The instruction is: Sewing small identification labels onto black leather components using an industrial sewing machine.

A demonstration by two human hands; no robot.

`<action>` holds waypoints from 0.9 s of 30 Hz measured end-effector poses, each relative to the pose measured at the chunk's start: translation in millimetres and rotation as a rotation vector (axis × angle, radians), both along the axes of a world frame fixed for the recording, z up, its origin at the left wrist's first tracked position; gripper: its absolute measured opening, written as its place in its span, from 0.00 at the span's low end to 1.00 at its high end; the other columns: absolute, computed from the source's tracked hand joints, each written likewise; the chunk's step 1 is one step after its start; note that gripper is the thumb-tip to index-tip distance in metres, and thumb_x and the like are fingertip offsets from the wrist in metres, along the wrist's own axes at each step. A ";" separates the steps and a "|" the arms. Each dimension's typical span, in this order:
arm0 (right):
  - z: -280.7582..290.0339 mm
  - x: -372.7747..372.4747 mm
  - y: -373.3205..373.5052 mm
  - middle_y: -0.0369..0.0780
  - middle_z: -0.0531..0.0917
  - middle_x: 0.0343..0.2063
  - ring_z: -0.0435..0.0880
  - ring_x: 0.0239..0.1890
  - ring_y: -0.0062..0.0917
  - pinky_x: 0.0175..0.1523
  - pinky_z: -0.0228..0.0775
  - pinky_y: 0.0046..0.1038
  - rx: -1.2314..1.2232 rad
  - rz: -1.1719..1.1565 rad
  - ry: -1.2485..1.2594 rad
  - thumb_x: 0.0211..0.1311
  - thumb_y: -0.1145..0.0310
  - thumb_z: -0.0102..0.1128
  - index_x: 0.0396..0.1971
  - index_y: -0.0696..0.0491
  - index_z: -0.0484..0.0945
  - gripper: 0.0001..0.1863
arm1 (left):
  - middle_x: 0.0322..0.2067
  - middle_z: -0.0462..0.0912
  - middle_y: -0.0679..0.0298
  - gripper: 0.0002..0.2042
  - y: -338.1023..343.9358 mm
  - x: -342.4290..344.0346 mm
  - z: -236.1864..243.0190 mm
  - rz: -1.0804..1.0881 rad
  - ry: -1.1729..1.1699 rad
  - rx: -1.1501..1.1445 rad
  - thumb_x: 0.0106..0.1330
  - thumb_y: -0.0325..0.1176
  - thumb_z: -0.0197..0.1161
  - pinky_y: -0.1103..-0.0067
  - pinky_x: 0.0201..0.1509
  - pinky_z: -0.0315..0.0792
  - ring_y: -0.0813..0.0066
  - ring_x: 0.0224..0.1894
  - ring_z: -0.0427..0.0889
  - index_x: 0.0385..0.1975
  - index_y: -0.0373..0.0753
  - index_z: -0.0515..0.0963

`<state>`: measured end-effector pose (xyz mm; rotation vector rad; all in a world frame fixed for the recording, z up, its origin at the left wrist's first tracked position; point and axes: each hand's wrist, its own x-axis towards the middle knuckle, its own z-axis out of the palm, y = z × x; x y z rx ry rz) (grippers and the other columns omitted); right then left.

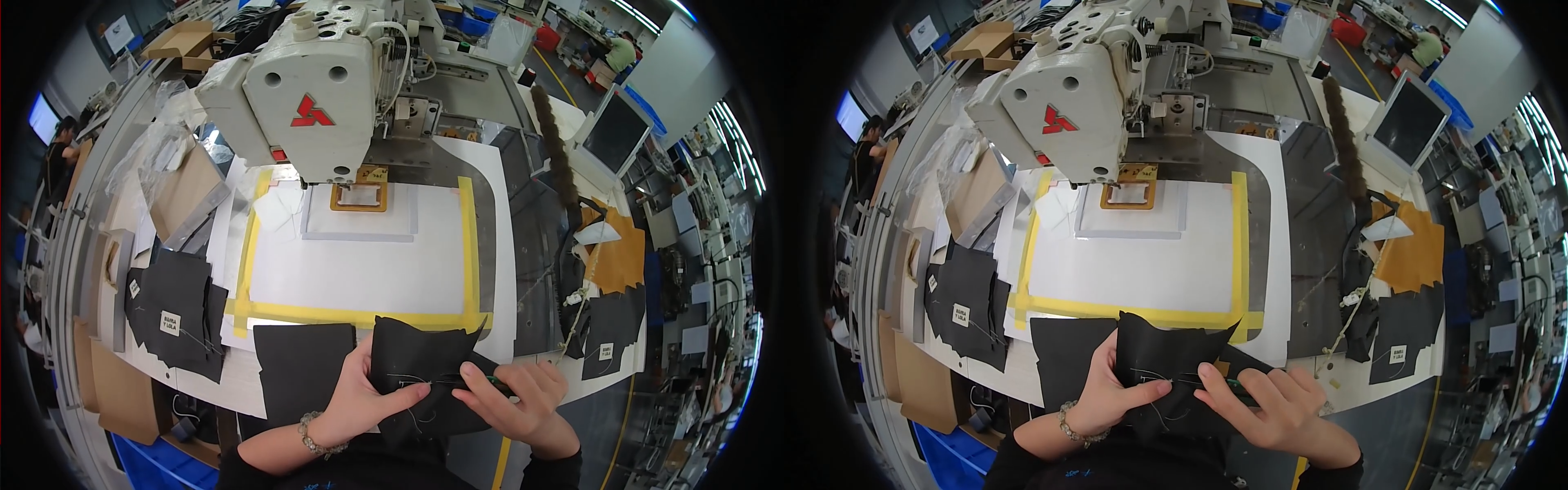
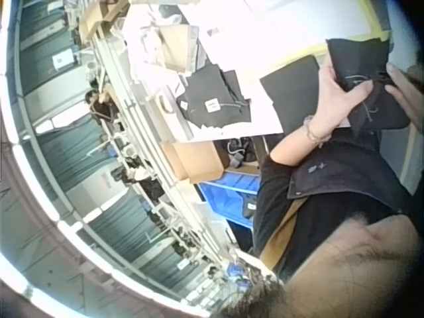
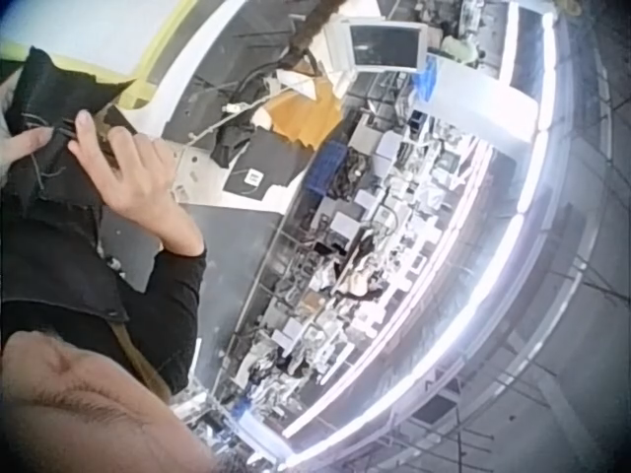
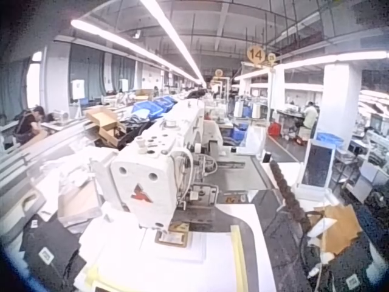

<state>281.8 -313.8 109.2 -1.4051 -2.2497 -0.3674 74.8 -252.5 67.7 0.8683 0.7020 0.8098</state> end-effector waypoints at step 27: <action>-4.9 -0.9 2.4 0.27 0.67 0.20 0.59 0.15 0.15 0.22 0.41 0.21 0.108 0.035 -0.074 0.44 0.52 0.75 0.39 0.39 0.87 0.19 | 0.38 0.83 0.64 0.20 -3.0 1.2 -0.8 0.016 0.019 -0.009 0.54 0.18 0.68 0.84 0.45 0.76 0.83 0.40 0.81 0.46 0.32 0.72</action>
